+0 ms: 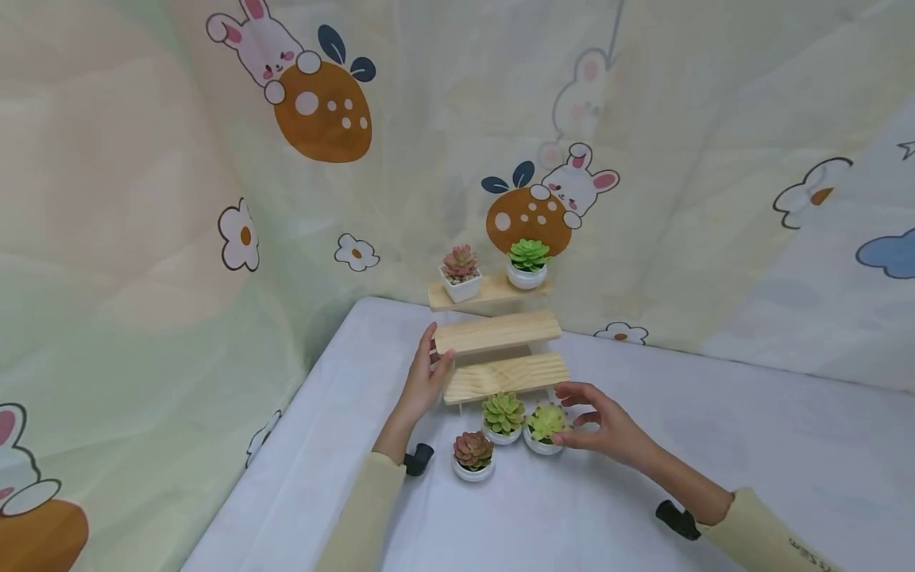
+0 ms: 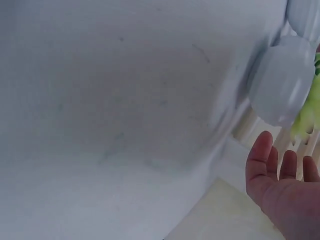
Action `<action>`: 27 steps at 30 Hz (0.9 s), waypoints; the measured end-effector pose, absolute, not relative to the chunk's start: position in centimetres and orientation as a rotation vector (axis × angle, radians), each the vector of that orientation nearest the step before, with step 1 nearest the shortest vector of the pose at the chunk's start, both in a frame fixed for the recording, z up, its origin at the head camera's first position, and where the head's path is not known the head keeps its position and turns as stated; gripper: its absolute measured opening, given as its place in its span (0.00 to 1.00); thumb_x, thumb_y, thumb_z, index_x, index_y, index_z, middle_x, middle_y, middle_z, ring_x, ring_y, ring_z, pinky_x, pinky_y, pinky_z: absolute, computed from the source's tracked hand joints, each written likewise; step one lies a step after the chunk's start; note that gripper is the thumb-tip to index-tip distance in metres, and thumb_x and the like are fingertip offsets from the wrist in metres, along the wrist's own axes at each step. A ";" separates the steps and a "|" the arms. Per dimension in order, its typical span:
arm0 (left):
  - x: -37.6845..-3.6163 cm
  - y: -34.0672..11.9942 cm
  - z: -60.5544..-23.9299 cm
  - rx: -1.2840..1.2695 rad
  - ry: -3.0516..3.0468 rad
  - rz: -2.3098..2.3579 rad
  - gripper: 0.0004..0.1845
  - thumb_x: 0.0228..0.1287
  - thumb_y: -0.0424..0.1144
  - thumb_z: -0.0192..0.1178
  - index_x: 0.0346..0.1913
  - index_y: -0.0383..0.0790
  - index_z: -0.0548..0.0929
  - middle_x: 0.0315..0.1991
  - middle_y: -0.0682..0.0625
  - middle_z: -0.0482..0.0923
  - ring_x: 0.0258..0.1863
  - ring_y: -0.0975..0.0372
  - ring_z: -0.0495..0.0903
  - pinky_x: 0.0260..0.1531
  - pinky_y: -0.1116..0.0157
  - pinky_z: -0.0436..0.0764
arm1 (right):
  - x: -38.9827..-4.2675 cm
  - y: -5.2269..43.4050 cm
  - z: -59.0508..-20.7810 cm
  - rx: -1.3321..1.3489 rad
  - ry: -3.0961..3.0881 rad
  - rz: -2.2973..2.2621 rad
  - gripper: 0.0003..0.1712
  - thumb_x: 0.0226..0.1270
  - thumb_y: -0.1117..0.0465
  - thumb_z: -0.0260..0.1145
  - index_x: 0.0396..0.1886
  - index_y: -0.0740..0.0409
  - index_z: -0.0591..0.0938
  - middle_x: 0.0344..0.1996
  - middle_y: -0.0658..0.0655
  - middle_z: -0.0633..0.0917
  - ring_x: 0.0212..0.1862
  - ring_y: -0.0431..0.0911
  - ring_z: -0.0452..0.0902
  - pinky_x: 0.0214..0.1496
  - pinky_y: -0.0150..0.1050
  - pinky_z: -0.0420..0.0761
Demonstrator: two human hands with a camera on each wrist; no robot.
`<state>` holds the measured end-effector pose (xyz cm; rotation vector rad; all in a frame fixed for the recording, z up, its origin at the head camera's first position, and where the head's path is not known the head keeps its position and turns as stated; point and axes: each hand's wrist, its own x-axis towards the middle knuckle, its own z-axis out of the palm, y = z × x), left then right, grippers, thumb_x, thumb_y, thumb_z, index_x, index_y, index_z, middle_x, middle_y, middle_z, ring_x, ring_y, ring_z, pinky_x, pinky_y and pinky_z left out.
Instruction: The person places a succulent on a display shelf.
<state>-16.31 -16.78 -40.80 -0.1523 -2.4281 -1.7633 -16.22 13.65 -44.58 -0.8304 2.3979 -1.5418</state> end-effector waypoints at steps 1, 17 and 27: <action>-16.3 -16.8 -40.8 -0.152 -2.428 -1.762 0.33 0.76 0.33 0.50 0.74 0.24 0.47 0.63 0.23 0.62 0.59 0.35 0.69 0.56 0.43 0.73 | -16.2 13.7 -44.7 -0.830 2.390 -1.526 0.41 0.53 0.62 0.78 0.64 0.67 0.69 0.59 0.69 0.74 0.55 0.61 0.72 0.47 0.41 0.81; -16.5 -16.7 -40.7 -0.123 -2.428 -1.767 0.33 0.76 0.34 0.50 0.74 0.25 0.47 0.62 0.24 0.63 0.59 0.36 0.69 0.56 0.43 0.73 | -16.7 12.1 -46.0 -0.691 2.367 -1.323 0.42 0.49 0.60 0.80 0.60 0.68 0.69 0.52 0.62 0.77 0.49 0.51 0.74 0.42 0.36 0.81; -16.6 -16.7 -40.8 -0.131 -2.427 -1.777 0.33 0.76 0.34 0.50 0.74 0.24 0.47 0.62 0.23 0.62 0.59 0.35 0.69 0.56 0.42 0.72 | -16.8 12.1 -46.3 -0.702 2.408 -1.297 0.40 0.50 0.57 0.80 0.59 0.66 0.71 0.49 0.59 0.79 0.48 0.49 0.74 0.41 0.35 0.80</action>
